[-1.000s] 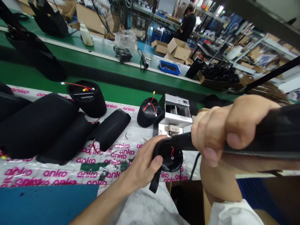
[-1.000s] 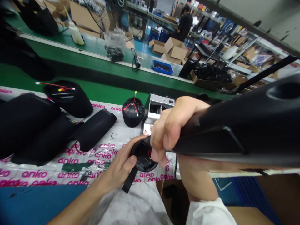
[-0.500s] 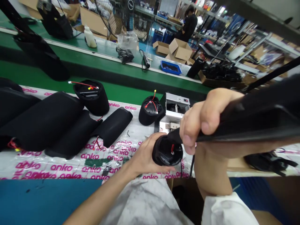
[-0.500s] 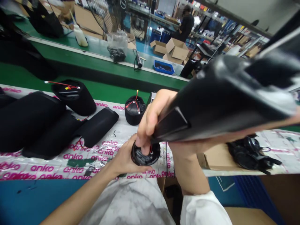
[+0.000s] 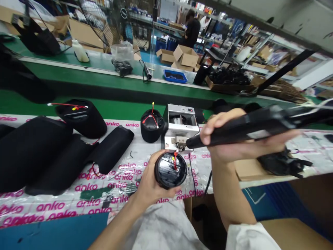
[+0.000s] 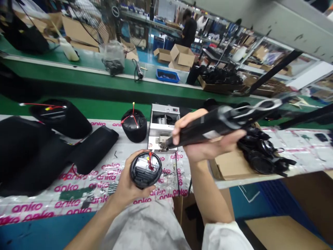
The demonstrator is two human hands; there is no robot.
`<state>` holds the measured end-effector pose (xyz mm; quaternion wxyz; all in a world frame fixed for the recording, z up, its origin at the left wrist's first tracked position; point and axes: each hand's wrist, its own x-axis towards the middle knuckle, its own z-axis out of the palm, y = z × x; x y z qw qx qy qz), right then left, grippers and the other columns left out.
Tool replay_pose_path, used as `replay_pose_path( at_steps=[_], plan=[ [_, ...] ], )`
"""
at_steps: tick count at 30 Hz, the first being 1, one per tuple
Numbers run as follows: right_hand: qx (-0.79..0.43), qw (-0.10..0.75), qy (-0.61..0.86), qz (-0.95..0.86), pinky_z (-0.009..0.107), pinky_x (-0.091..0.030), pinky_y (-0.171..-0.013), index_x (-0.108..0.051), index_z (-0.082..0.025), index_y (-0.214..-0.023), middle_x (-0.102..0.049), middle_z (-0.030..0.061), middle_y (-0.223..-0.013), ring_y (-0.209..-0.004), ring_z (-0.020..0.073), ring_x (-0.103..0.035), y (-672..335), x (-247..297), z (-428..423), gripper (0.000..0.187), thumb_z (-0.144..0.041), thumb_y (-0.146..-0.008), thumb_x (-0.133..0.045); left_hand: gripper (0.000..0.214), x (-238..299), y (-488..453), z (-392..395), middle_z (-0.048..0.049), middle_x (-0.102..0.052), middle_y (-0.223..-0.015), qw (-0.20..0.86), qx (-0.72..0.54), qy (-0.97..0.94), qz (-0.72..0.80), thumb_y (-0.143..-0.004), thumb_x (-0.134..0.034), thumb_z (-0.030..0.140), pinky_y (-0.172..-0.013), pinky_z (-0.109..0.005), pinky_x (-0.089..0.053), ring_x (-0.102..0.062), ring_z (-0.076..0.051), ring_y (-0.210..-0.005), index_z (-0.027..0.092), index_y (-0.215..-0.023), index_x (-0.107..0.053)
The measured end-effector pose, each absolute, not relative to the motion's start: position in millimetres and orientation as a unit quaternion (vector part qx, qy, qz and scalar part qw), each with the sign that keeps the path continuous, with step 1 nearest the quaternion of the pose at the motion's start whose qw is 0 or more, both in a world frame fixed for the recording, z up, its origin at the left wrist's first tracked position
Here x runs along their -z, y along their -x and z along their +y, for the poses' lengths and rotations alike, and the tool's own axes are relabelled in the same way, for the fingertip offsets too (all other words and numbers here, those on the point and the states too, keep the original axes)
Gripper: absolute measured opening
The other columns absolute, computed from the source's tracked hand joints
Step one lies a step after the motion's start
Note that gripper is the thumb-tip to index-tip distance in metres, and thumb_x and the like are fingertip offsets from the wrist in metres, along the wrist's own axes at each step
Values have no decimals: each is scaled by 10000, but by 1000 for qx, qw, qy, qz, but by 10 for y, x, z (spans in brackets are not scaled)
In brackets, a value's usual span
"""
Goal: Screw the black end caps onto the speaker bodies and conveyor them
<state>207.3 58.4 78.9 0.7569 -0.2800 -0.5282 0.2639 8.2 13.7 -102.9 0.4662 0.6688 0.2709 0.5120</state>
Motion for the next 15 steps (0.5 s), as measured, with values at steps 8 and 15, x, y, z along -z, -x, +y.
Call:
replay_pose_path(
  at_steps=[8, 15],
  plan=[
    [-329, 738, 296, -509, 232, -339, -266, -807, -178, -782, -733, 89, -679, -331, 167, -568, -2006, -286, 790, 837, -942, -963, -515, 1049, 973, 36, 201, -160, -559, -1620, 486, -465, -700, 239, -827, -961, 559, -1304, -584, -458, -577, -396, -1518, 317, -1674, -391],
    [-427, 692, 298, -500, 229, -278, -213, -807, -177, -725, -720, 68, -610, -270, 149, -497, -2272, -531, 748, 797, -944, -869, -642, 1062, 958, -12, 186, -179, -562, -1602, 496, -468, -688, 248, -793, -956, 599, -1282, -605, -474, -593, -416, -1487, 278, -1651, -419]
  ],
)
